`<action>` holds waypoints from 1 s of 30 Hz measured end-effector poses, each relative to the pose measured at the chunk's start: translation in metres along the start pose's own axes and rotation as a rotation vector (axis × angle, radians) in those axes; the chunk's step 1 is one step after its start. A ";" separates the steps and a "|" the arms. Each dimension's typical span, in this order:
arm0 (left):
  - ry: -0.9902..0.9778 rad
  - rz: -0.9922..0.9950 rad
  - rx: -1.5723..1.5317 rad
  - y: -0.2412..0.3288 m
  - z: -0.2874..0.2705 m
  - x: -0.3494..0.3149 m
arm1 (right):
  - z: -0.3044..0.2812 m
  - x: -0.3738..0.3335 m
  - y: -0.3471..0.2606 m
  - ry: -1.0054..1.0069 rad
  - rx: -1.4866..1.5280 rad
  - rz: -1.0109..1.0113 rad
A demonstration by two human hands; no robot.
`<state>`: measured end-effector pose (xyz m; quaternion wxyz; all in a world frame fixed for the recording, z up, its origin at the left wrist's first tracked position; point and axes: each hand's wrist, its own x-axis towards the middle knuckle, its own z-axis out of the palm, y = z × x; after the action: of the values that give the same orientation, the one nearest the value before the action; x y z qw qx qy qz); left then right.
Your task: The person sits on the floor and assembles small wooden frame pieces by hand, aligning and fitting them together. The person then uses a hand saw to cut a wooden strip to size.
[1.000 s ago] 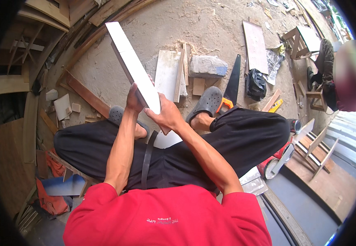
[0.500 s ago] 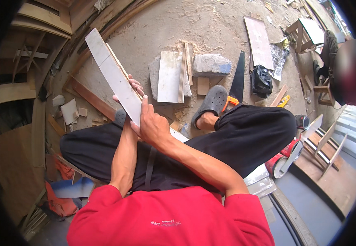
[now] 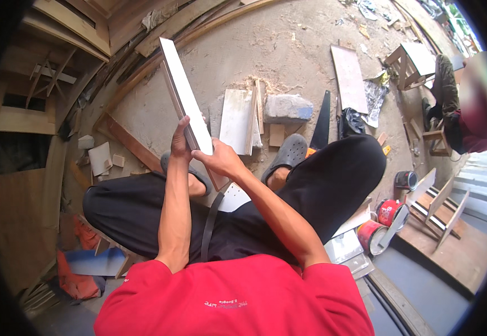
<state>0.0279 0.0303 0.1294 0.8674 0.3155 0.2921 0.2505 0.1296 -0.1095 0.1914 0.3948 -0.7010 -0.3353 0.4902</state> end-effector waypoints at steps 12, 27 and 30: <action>0.140 0.073 0.066 0.000 0.022 0.028 | -0.006 0.024 0.013 -0.051 0.117 -0.022; 0.063 0.093 0.214 -0.024 0.120 0.061 | -0.084 -0.054 0.013 0.036 -0.030 0.086; 0.079 0.066 0.243 -0.016 0.127 0.074 | -0.094 -0.083 0.014 0.084 -0.193 -0.105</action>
<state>0.1686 0.0146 0.1725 0.8019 0.4174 0.3438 0.2542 0.1958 -0.2080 0.2336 0.3643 -0.7372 -0.4004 0.4044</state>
